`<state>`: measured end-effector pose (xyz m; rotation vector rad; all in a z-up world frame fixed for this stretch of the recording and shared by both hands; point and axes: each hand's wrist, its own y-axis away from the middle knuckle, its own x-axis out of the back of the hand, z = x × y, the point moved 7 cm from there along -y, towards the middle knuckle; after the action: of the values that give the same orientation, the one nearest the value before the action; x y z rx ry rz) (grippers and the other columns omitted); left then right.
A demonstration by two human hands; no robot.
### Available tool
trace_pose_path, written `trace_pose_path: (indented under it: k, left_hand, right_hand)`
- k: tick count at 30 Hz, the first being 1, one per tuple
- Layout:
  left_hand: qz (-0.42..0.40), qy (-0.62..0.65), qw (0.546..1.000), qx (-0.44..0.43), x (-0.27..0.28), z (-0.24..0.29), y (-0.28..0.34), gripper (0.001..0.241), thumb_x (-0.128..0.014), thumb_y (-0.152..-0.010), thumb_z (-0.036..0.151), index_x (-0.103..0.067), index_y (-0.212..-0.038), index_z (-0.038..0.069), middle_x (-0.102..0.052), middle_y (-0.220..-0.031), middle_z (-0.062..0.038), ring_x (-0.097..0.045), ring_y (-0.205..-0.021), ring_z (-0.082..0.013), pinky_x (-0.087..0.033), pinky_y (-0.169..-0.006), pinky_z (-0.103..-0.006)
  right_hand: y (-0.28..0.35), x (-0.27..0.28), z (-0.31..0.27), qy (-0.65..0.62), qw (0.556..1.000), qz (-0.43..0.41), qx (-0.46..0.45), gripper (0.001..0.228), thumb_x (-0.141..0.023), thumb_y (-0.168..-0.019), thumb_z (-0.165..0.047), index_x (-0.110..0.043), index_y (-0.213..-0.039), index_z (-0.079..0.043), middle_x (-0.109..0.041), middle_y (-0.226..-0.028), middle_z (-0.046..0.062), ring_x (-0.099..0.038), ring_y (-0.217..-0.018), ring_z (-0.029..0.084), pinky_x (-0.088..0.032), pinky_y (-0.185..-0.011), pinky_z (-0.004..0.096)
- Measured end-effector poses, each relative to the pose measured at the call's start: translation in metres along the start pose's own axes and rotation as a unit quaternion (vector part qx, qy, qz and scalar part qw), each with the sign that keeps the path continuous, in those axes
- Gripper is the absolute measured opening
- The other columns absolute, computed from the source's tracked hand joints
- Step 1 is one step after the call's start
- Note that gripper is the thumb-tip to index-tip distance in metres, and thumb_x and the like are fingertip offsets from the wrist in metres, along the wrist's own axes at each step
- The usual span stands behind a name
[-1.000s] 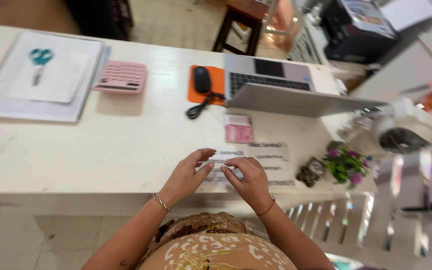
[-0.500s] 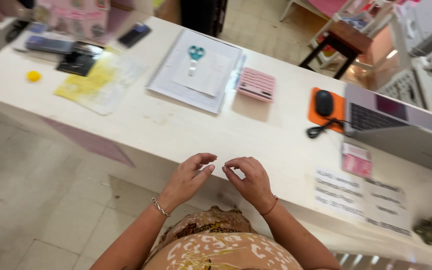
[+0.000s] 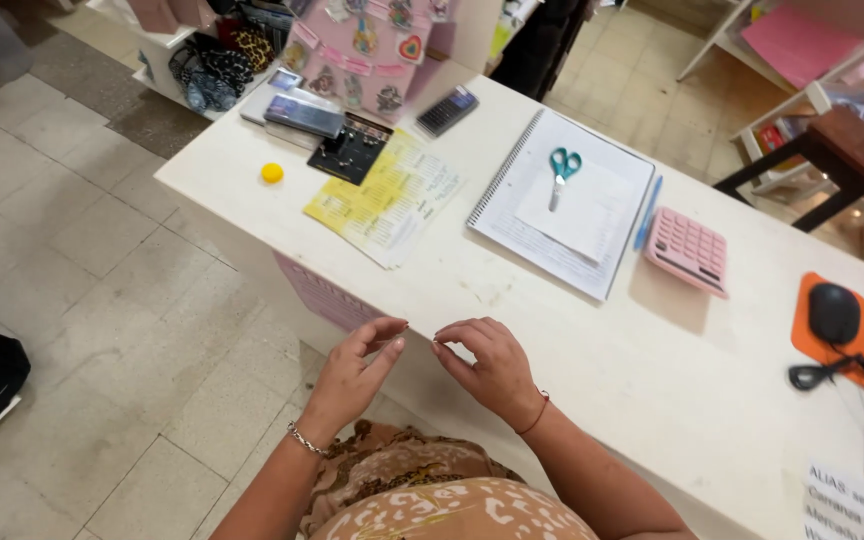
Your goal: Manage merchandise and records at a checkout counter by using a calculator and writing in a notebook
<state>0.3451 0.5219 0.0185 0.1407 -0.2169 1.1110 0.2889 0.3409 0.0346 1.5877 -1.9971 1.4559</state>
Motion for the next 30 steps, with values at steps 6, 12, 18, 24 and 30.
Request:
trace_pose_path:
  k: [6,12,18,24,30]
  left_hand:
    - [0.021,-0.041,0.999,-0.029,0.029,-0.012,-0.054,0.039,-0.067,-0.097,0.032,-0.070,-0.126,0.006,-0.075,-0.117,-0.019,-0.068,-0.118,-0.0382,-0.054,-0.103,-0.0483]
    - [0.044,-0.173,0.982,-0.054,0.068,-0.032,-0.112,0.040,-0.051,-0.101,0.036,-0.064,-0.131,0.014,-0.068,-0.131,-0.008,-0.060,-0.125,-0.0247,-0.047,-0.106,-0.0424]
    - [0.128,-0.380,0.902,-0.159,0.141,-0.065,-0.198,0.031,-0.056,-0.101,0.020,-0.066,-0.130,0.012,-0.061,-0.140,-0.012,-0.051,-0.134,-0.0291,-0.036,-0.118,-0.0442]
    - [0.094,-0.399,0.877,-0.250,0.195,-0.105,-0.271,0.044,-0.066,-0.092,0.012,-0.062,-0.136,0.011,-0.056,-0.144,-0.024,-0.062,-0.123,-0.0418,-0.052,-0.104,-0.0490]
    - [-0.046,-0.325,0.913,-0.242,0.194,-0.084,-0.269,0.042,-0.061,-0.095,0.012,-0.057,-0.137,0.010,-0.048,-0.148,-0.021,-0.061,-0.123,-0.0420,-0.057,-0.099,-0.0455]
  right_hand:
    - [-0.041,-0.022,0.013,-0.017,0.999,-0.017,0.028,0.007,-0.077,-0.090,-0.021,-0.074,-0.096,-0.019,-0.077,-0.092,-0.004,-0.073,-0.080,0.020,-0.057,-0.072,0.034]
    - [-0.061,-0.051,0.018,0.014,0.996,-0.084,0.018,0.011,-0.073,-0.094,-0.025,-0.074,-0.094,-0.014,-0.076,-0.093,0.000,-0.069,-0.081,0.019,-0.053,-0.074,0.033]
    - [-0.111,-0.067,0.011,0.050,0.998,-0.040,-0.018,0.011,-0.071,-0.095,-0.023,-0.073,-0.096,-0.012,-0.076,-0.095,0.003,-0.069,-0.082,0.020,-0.053,-0.073,0.034]
    - [-0.160,-0.115,0.006,0.073,0.993,0.064,-0.073,0.011,-0.077,-0.089,-0.019,-0.074,-0.099,-0.020,-0.076,-0.095,-0.003,-0.074,-0.085,0.020,-0.057,-0.075,0.034]
    - [-0.188,-0.170,-0.006,0.097,0.986,0.094,-0.096,0.016,-0.079,-0.088,-0.018,-0.075,-0.103,-0.018,-0.076,-0.096,0.000,-0.074,-0.087,0.023,-0.058,-0.076,0.034]
